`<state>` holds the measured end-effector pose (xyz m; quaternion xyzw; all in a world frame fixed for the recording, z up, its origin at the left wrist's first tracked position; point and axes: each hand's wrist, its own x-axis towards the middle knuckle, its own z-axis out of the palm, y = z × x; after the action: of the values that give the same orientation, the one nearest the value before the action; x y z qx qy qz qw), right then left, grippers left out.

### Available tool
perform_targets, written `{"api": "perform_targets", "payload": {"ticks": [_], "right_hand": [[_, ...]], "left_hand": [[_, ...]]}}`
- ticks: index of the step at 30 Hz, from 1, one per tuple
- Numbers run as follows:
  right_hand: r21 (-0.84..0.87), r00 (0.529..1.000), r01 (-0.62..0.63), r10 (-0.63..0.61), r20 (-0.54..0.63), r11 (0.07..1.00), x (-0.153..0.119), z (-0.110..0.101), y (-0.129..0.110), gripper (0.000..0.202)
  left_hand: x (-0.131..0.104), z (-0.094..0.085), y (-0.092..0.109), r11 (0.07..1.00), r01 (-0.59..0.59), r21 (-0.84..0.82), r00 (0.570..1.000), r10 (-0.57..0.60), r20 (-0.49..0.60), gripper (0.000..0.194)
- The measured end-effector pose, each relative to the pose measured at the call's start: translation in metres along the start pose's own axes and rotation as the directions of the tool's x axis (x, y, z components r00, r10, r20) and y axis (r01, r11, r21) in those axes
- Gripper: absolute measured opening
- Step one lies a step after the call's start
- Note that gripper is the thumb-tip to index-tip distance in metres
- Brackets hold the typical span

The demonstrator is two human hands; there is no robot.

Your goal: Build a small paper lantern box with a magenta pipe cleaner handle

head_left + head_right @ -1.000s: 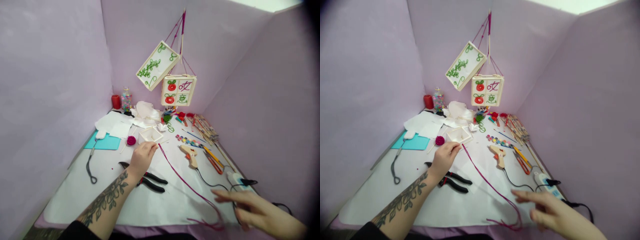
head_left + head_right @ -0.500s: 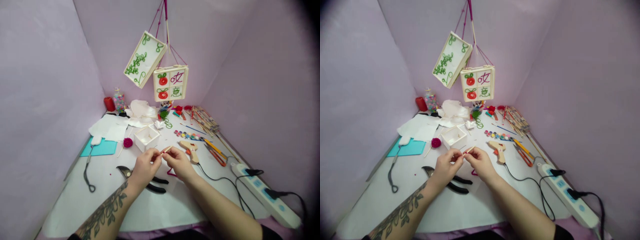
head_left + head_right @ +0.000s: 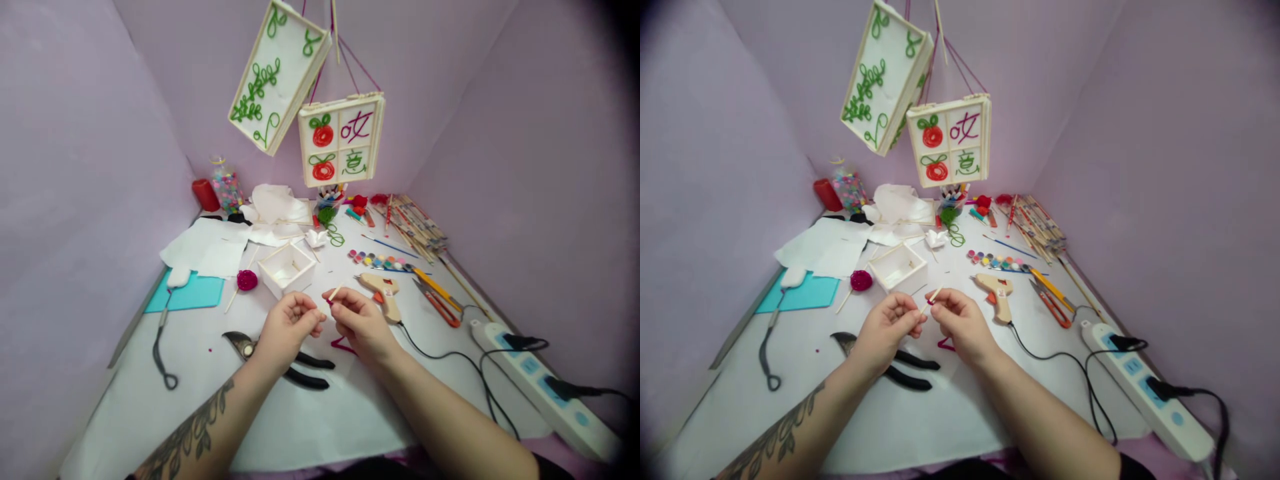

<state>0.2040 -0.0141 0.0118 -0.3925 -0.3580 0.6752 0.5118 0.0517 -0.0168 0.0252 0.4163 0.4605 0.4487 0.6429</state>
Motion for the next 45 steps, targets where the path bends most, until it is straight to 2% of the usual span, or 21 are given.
{"api": "perform_targets", "payload": {"ticks": [10,15,21,25,27,29,30,31,33,35,36,39,42,45], "right_hand": [[0.006,0.993,0.021,-0.02,-0.118,1.0,0.0,0.004,-0.001,0.024],[-0.006,0.981,-0.026,0.024,-0.192,1.0,-0.001,0.007,-0.001,0.025],[0.039,0.97,-0.07,0.077,-0.229,0.997,-0.002,0.008,-0.001,0.025],[0.057,0.969,-0.108,0.118,-0.218,0.992,-0.001,0.004,-0.002,0.025],[0.047,0.969,-0.124,0.132,-0.209,0.991,-0.002,0.003,-0.005,0.025],[0.024,0.97,-0.134,0.136,-0.201,0.991,-0.003,0.002,-0.007,0.024],[0.009,0.971,-0.143,0.142,-0.194,0.99,-0.004,0.002,-0.009,0.023],[-0.008,0.971,-0.156,0.152,-0.183,0.988,-0.005,0.001,-0.01,0.022],[-0.045,0.972,-0.193,0.185,-0.144,0.98,-0.007,0.001,-0.011,0.02],[-0.079,0.971,-0.227,0.219,-0.099,0.971,-0.009,0.001,-0.011,0.019],[-0.09,0.97,-0.236,0.229,-0.085,0.968,-0.01,0.001,-0.011,0.019],[-0.104,0.966,-0.257,0.253,-0.054,0.961,-0.01,0.0,-0.009,0.02],[-0.086,0.953,-0.303,0.304,0.002,0.949,-0.01,-0.002,-0.007,0.022],[-0.039,0.931,-0.355,0.357,0.074,0.934,-0.01,-0.004,-0.006,0.028]], "left_hand": [[-0.004,0.008,0.004,0.944,0.143,-0.297,0.989,-0.148,0.005,0.04],[-0.005,0.008,0.001,0.909,0.174,-0.38,0.984,-0.171,0.043,0.042],[-0.005,0.006,-0.002,0.905,0.215,-0.368,0.976,-0.188,0.108,0.041],[-0.004,0.005,-0.004,0.941,0.228,-0.251,0.97,-0.197,0.143,0.043],[-0.004,0.002,-0.003,0.979,0.17,-0.114,0.977,-0.152,0.15,0.042],[-0.005,-0.002,-0.001,0.996,-0.002,0.093,0.991,-0.01,0.135,0.047],[-0.005,-0.004,0.001,0.967,-0.125,0.223,0.985,0.094,0.144,0.053],[-0.006,-0.008,0.003,0.9,-0.26,0.351,0.962,0.208,0.179,0.061],[-0.006,-0.014,0.006,0.69,-0.489,0.533,0.872,0.373,0.318,0.078],[-0.005,-0.019,0.007,0.526,-0.613,0.59,0.79,0.415,0.451,0.086],[-0.004,-0.021,0.007,0.479,-0.643,0.597,0.765,0.418,0.489,0.088],[-0.002,-0.025,0.004,0.403,-0.681,0.611,0.73,0.435,0.527,0.094],[-0.001,-0.027,0.001,0.364,-0.716,0.596,0.69,0.499,0.523,0.098],[-0.001,-0.029,0.001,0.353,-0.718,0.6,0.681,0.531,0.504,0.103]]}}
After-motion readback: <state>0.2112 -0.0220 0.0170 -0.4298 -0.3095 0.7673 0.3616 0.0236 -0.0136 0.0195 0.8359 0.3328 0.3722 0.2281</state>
